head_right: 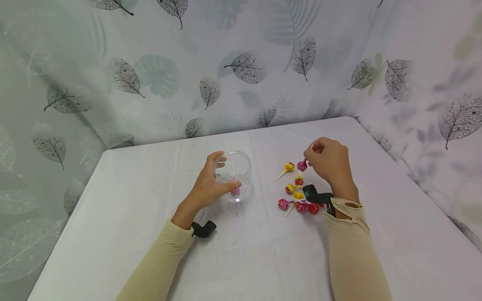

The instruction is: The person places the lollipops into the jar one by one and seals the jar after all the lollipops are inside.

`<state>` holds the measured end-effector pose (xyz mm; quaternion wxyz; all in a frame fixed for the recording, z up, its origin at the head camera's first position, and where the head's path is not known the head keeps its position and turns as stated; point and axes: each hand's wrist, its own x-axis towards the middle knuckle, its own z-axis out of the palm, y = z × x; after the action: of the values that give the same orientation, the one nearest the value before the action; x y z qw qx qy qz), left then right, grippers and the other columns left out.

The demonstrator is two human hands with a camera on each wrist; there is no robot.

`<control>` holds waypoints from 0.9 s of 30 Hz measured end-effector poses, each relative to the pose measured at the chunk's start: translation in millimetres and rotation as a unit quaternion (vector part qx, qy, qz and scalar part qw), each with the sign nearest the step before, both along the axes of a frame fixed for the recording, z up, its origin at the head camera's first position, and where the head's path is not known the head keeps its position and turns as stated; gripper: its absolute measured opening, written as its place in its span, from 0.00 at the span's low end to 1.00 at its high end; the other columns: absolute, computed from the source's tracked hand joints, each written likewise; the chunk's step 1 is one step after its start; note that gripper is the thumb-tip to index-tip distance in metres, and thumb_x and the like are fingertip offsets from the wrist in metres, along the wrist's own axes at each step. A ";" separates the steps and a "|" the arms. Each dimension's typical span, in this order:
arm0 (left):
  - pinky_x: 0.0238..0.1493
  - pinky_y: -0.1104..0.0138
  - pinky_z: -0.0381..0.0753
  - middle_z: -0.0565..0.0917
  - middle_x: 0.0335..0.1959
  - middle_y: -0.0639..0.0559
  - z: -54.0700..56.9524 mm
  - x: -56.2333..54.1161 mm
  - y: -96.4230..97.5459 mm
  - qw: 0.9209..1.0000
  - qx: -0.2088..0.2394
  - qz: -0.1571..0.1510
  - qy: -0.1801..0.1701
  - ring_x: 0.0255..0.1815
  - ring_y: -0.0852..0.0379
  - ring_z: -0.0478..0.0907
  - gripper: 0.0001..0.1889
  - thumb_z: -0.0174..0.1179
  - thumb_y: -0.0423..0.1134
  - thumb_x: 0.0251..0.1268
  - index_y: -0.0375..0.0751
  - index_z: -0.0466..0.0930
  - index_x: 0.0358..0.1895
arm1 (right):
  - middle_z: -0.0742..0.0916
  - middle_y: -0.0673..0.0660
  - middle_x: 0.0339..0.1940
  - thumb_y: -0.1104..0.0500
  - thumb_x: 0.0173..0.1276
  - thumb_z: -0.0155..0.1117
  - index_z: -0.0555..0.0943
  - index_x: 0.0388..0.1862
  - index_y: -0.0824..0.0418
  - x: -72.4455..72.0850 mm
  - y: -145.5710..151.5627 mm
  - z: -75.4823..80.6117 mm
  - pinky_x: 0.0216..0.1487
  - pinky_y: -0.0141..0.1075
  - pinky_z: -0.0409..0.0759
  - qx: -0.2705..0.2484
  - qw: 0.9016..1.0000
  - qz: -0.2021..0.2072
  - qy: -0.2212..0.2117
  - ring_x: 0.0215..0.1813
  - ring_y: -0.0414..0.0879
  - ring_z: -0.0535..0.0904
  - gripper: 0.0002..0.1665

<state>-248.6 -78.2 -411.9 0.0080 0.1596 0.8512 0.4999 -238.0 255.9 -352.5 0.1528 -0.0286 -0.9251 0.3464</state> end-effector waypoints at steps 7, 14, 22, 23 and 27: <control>0.71 0.45 0.70 0.69 0.76 0.45 0.4 0.0 -0.2 1.000 -0.001 -0.002 0.001 0.75 0.51 0.66 0.55 0.78 0.58 0.55 0.52 0.52 0.81 | 0.91 0.63 0.33 0.57 0.73 0.59 0.84 0.41 0.64 1.5 -4.4 3.4 0.29 0.36 0.76 -0.003 1.000 -0.006 -0.003 0.28 0.41 0.85 0.12; 0.71 0.46 0.71 0.69 0.75 0.51 1.0 0.6 0.3 1.000 -0.001 0.002 -0.005 0.75 0.52 0.66 0.55 0.78 0.58 0.54 0.55 0.53 0.81 | 0.91 0.62 0.33 0.56 0.74 0.59 0.84 0.42 0.64 1.7 -8.3 5.2 0.29 0.37 0.75 -0.017 1.000 -0.007 0.009 0.28 0.38 0.82 0.13; 0.71 0.45 0.70 0.70 0.75 0.47 0.4 0.1 0.0 1.000 0.001 0.002 -0.003 0.75 0.51 0.66 0.55 0.78 0.58 0.54 0.55 0.53 0.81 | 0.91 0.62 0.35 0.55 0.74 0.61 0.85 0.43 0.63 2.1 -12.8 5.5 0.29 0.33 0.77 -0.035 0.999 -0.004 0.031 0.27 0.33 0.82 0.13; 0.71 0.45 0.70 0.69 0.75 0.47 0.4 0.2 0.0 1.000 0.001 0.001 -0.003 0.75 0.51 0.66 0.55 0.78 0.58 0.54 0.55 0.53 0.81 | 0.91 0.63 0.35 0.55 0.74 0.62 0.85 0.43 0.63 2.2 -13.4 5.5 0.29 0.33 0.77 -0.039 0.999 -0.004 0.032 0.27 0.32 0.82 0.13; 0.71 0.44 0.70 0.69 0.76 0.45 0.0 0.0 -0.1 1.000 0.003 0.000 -0.004 0.75 0.50 0.66 0.54 0.78 0.58 0.54 0.55 0.53 0.80 | 0.92 0.64 0.37 0.54 0.75 0.62 0.85 0.44 0.64 2.8 -15.0 6.2 0.29 0.30 0.78 -0.048 0.998 -0.002 0.037 0.27 0.30 0.82 0.14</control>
<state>-248.7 -78.3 -411.9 0.0105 0.1576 0.8498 0.5028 -235.1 240.9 -346.3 0.1860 -0.0244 -0.9012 0.3906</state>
